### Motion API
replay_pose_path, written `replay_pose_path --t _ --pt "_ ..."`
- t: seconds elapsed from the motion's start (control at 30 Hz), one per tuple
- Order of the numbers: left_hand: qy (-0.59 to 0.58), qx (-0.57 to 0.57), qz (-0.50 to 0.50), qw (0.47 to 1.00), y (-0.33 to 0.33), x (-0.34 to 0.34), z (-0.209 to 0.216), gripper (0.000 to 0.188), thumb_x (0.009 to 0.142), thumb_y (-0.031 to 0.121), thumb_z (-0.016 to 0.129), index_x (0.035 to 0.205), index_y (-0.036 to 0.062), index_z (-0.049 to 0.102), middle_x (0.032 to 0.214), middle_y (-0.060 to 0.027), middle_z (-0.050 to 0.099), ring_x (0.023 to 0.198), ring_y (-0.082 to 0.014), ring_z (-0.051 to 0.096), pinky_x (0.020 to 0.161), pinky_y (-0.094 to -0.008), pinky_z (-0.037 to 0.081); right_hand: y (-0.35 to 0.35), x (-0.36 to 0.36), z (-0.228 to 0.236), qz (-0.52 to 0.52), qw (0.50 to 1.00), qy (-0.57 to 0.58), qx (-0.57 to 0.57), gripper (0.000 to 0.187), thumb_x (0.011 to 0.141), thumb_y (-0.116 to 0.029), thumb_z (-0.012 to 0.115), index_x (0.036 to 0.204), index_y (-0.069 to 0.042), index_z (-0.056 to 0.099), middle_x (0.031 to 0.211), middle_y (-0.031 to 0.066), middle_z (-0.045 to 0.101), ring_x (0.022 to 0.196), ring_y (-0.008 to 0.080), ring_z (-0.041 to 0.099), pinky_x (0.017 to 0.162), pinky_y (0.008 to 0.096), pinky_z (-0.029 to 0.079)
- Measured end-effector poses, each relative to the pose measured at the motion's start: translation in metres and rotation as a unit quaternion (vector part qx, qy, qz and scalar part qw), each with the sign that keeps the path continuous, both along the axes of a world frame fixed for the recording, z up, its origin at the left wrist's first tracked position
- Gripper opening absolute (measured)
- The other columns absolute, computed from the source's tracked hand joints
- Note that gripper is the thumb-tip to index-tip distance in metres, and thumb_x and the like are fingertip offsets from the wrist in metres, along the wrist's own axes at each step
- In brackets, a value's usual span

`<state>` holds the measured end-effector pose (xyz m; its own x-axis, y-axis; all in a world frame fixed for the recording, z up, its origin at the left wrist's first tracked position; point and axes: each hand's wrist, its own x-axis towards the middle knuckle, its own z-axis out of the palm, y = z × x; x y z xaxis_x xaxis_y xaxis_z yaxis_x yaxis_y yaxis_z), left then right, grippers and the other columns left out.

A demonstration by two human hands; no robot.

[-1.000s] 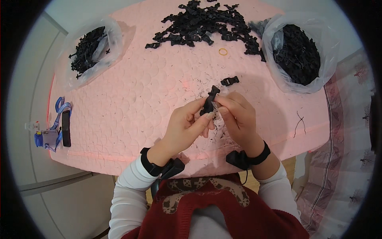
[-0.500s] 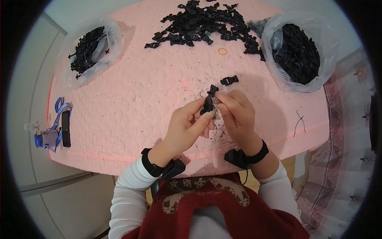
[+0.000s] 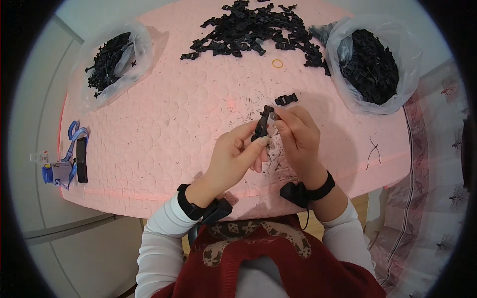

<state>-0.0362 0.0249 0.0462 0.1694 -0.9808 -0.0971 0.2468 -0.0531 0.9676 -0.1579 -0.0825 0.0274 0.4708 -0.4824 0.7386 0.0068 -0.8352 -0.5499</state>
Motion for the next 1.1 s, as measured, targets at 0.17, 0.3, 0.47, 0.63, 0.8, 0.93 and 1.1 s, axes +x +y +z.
replay_pose_path --t 0.17,0.3,0.47,0.63,0.8,0.93,1.1 --pt "0.015 -0.001 0.000 1.000 -0.0001 0.0003 -0.0014 0.028 0.088 0.011 0.048 0.114 -0.0015 0.048 0.064 -0.0025 0.056 0.048 -0.0056 0.050 0.044 -0.0168 0.039 -0.0004 -0.0012 -0.0025 0.033 0.999 -0.010 0.019 0.020 0.077 0.004 0.056 0.097 0.002 0.057 0.075 0.0113 0.053 0.063 0.0207 0.051 0.055 0.0277 0.041" --pt "0.007 -0.004 0.002 1.000 -0.0007 -0.0007 -0.0026 0.029 0.088 0.011 0.047 0.115 -0.0016 0.048 0.064 -0.0026 0.056 0.047 -0.0057 0.050 0.044 -0.0167 0.039 0.0001 -0.0012 -0.0024 0.026 1.000 0.012 -0.007 0.020 0.077 0.004 0.056 0.097 0.002 0.057 0.075 0.0111 0.053 0.063 0.0205 0.051 0.054 0.0273 0.041" --pt "0.004 0.007 0.006 1.000 -0.0006 -0.0028 -0.0007 0.030 0.088 0.011 0.047 0.115 -0.0017 0.048 0.062 -0.0026 0.056 0.046 -0.0059 0.049 0.044 -0.0170 0.039 -0.0005 0.0014 -0.0034 -0.018 0.999 -0.003 -0.032 0.021 0.075 0.003 0.058 0.096 0.001 0.057 0.073 0.0109 0.053 0.062 0.0222 0.051 0.053 0.0292 0.041" --pt "0.016 0.023 0.004 1.000 -0.0011 -0.0036 0.0029 0.029 0.088 0.011 0.048 0.114 -0.0018 0.048 0.061 -0.0027 0.056 0.046 -0.0060 0.049 0.043 -0.0172 0.039 -0.0014 0.0029 -0.0026 -0.040 0.998 -0.019 -0.036 0.019 0.074 -0.001 0.060 0.093 -0.001 0.059 0.071 0.0101 0.053 0.060 0.0240 0.050 0.052 0.0326 0.040" --pt "0.024 0.015 0.010 1.000 -0.0005 -0.0003 -0.0046 0.028 0.088 0.012 0.048 0.113 -0.0017 0.049 0.061 -0.0026 0.056 0.046 -0.0058 0.049 0.043 -0.0172 0.039 0.0018 -0.0022 0.0016 0.057 0.989 -0.013 0.135 0.020 0.078 0.004 0.055 0.097 0.002 0.057 0.076 0.0118 0.056 0.063 0.0191 0.052 0.054 0.0273 0.041" --pt "0.006 -0.009 0.012 1.000 -0.0012 -0.0001 -0.0041 0.027 0.088 0.011 0.049 0.112 -0.0018 0.049 0.061 -0.0025 0.056 0.046 -0.0056 0.049 0.043 -0.0171 0.039 0.0003 -0.0045 -0.0029 0.120 0.987 0.011 0.103 0.019 0.079 0.003 0.054 0.097 0.001 0.057 0.077 0.0120 0.056 0.063 0.0185 0.052 0.055 0.0273 0.041" --pt "0.007 -0.007 0.013 1.000 0.0004 -0.0016 -0.0038 0.028 0.088 0.011 0.049 0.113 -0.0018 0.048 0.062 -0.0023 0.056 0.047 -0.0054 0.049 0.044 -0.0169 0.039 0.0007 -0.0036 -0.0018 0.109 0.991 0.000 0.072 0.018 0.079 0.002 0.055 0.097 0.002 0.057 0.077 0.0118 0.056 0.062 0.0183 0.051 0.054 0.0267 0.041"
